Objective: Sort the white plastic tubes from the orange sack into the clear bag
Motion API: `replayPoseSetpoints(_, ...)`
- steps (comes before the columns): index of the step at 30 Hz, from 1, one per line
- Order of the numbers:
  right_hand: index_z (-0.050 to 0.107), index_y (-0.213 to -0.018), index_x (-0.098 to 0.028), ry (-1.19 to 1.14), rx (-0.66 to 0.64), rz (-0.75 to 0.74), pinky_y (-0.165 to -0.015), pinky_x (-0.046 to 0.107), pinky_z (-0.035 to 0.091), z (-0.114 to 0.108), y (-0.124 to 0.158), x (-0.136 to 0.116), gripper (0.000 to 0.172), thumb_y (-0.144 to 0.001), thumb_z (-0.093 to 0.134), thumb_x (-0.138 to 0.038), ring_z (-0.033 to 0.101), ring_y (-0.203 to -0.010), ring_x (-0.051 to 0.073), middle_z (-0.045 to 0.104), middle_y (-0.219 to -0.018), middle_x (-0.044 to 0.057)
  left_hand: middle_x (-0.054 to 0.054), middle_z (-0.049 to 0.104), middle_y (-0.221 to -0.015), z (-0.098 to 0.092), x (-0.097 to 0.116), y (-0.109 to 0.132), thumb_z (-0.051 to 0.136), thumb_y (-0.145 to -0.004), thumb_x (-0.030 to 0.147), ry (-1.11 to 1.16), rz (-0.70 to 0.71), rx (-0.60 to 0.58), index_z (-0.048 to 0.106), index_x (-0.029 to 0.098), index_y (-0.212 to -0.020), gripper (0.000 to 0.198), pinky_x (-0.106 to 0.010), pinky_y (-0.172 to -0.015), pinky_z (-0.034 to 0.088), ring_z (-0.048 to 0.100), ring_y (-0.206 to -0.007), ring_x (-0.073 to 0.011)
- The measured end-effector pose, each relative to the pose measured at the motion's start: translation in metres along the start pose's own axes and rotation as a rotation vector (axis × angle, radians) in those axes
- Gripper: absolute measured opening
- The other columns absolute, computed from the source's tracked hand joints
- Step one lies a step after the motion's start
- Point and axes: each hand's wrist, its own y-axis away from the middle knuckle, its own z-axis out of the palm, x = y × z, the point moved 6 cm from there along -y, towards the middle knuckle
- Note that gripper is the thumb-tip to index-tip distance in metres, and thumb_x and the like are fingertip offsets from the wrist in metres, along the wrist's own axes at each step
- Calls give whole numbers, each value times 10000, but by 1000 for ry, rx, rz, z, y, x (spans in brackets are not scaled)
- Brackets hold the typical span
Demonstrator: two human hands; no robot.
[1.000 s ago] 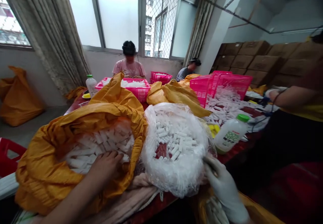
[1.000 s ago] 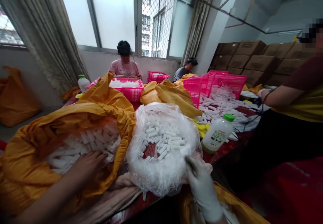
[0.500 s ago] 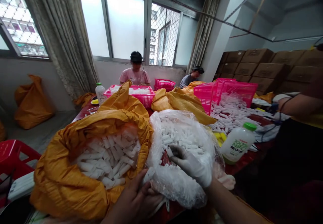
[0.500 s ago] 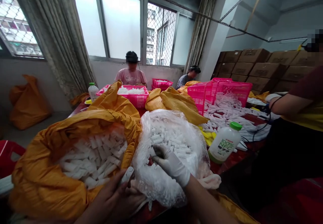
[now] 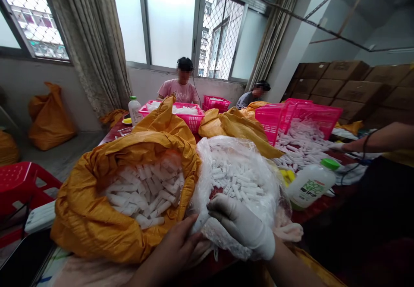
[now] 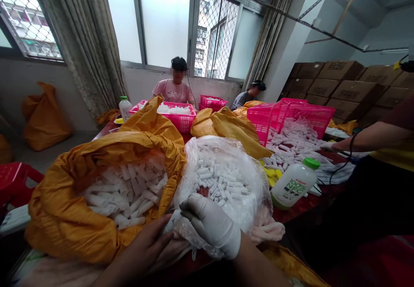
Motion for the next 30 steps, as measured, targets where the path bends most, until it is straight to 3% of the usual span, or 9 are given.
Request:
replayPoseSetpoints(5, 597, -870, -172, 6, -161, -73, -706, 225, 438, 1, 3, -9, 138, -889, 479, -242, 535, -765, 113, 578, -829, 14, -47, 662, -1100, 9, -9, 5, 524, -824, 518, 360, -11, -157, 611, 183, -1156, 479, -324, -900, 447, 586, -1020, -249)
replayPoseSetpoints(8, 613, -833, -175, -73, -236, -91, -715, 244, 449, 7, 3, -10, 135, -877, 495, -223, 543, -774, 123, 570, -828, 19, -50, 658, -1087, 14, -7, 6, 525, -818, 537, 337, 17, -177, 643, 172, -1112, 484, -325, -915, 436, 580, -1022, -251)
replayPoseSetpoints(10, 616, -844, -194, -206, -76, -124, -753, 268, 460, 8, -1, -8, 105, -861, 518, -229, 551, -828, 139, 569, -881, 31, -58, 654, -1114, 14, -5, 5, 521, -826, 519, 227, 5, -106, 632, 183, -1136, 471, -329, -937, 426, 572, -1042, -253)
replayPoseSetpoints(12, 601, -926, -227, -412, 249, -83, -730, 277, 480, 6, -3, 3, 108, -823, 575, -244, 556, -823, 140, 567, -988, 38, -67, 643, -1166, 14, -4, 4, 508, -835, 503, 162, -22, -13, 598, 199, -1190, 475, -334, -957, 421, 557, -1080, -261)
replayPoseSetpoints(15, 560, -1050, -277, -664, 635, 97, -495, 236, 449, 16, 2, 29, 299, -764, 648, -284, 500, -591, 92, 575, -1010, 24, -85, 624, -1216, 15, -3, 4, 507, -837, 489, 129, -38, 52, 578, 200, -1213, 480, -343, -981, 411, 533, -1129, -274)
replayPoseSetpoints(17, 577, -1029, -279, -706, 749, 143, -481, 232, 446, 24, 4, 36, 304, -741, 671, -295, 514, -606, 100, 591, -986, 22, -88, 621, -1218, 16, -2, 5, 494, -848, 479, 115, -26, 50, 570, 195, -1215, 469, -346, -987, 406, 537, -1128, -269)
replayPoseSetpoints(20, 627, -903, -256, -655, 822, 86, -688, 288, 511, 25, 6, 33, 212, -706, 702, -280, 576, -895, 174, 608, -1014, 37, -81, 629, -1197, 13, 0, 4, 464, -874, 458, 104, -11, 57, 560, 192, -1215, 443, -342, -981, 405, 550, -1107, -254)
replayPoseSetpoints(26, 597, -982, -270, -785, 786, 133, -410, 214, 421, 20, 9, 36, 309, -712, 714, -365, 468, -480, 64, 607, -866, -4, -62, 666, -1090, 10, 6, 1, 481, -871, 494, 331, 57, -48, 598, 170, -1161, 451, -311, -915, 445, 591, -1028, -233)
replayPoseSetpoints(30, 595, -1031, -262, -898, 565, 142, -419, 208, 407, 28, 4, 35, 358, -727, 701, -417, 483, -483, 74, 629, -801, 1, -48, 676, -1053, 11, 4, -2, 497, -857, 525, 480, 55, -100, 600, 170, -1157, 476, -304, -891, 462, 601, -1002, -220)
